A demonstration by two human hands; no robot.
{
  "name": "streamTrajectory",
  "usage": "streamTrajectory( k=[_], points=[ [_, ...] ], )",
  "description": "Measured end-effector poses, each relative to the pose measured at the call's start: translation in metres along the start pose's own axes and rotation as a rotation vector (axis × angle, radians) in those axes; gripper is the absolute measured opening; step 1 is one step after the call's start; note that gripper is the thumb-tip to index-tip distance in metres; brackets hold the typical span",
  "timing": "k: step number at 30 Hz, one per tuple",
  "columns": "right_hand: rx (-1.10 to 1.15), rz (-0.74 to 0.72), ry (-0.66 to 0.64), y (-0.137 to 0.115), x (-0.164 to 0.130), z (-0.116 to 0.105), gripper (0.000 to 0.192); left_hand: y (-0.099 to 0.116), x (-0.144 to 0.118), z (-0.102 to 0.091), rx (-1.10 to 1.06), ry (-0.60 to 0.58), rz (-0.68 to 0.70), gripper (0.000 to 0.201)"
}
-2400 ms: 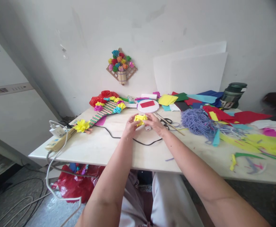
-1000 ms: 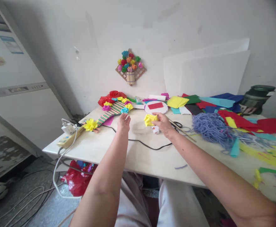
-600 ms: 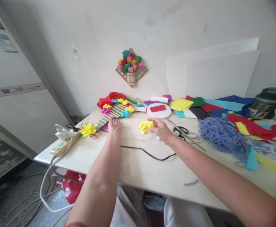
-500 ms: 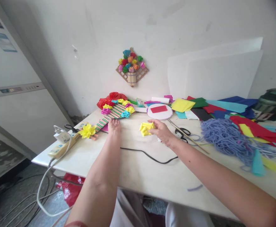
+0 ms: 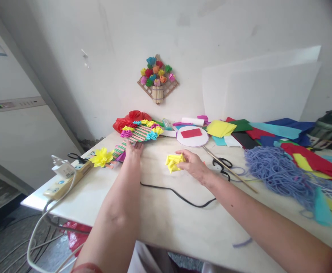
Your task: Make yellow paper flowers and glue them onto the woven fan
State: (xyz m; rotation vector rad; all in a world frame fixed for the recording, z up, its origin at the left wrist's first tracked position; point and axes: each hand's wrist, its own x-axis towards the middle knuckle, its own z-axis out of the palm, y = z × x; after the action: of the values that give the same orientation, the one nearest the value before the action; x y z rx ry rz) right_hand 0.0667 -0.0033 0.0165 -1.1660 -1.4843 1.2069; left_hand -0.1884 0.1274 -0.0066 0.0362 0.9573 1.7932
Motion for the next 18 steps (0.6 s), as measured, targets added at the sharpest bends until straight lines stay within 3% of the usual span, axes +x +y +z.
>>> streamTrajectory(
  k=[7, 18],
  points=[
    [0.084, -0.012, 0.038, -0.010, -0.006, -0.005, 0.044, -0.011, -0.020, -0.006, -0.092, -0.158, 0.082, 0.022],
    [0.237, -0.098, 0.084, -0.024, -0.019, -0.005, 0.038, -0.034, -0.094, 0.002, -0.116, -0.405, 0.073, 0.019]
  ],
)
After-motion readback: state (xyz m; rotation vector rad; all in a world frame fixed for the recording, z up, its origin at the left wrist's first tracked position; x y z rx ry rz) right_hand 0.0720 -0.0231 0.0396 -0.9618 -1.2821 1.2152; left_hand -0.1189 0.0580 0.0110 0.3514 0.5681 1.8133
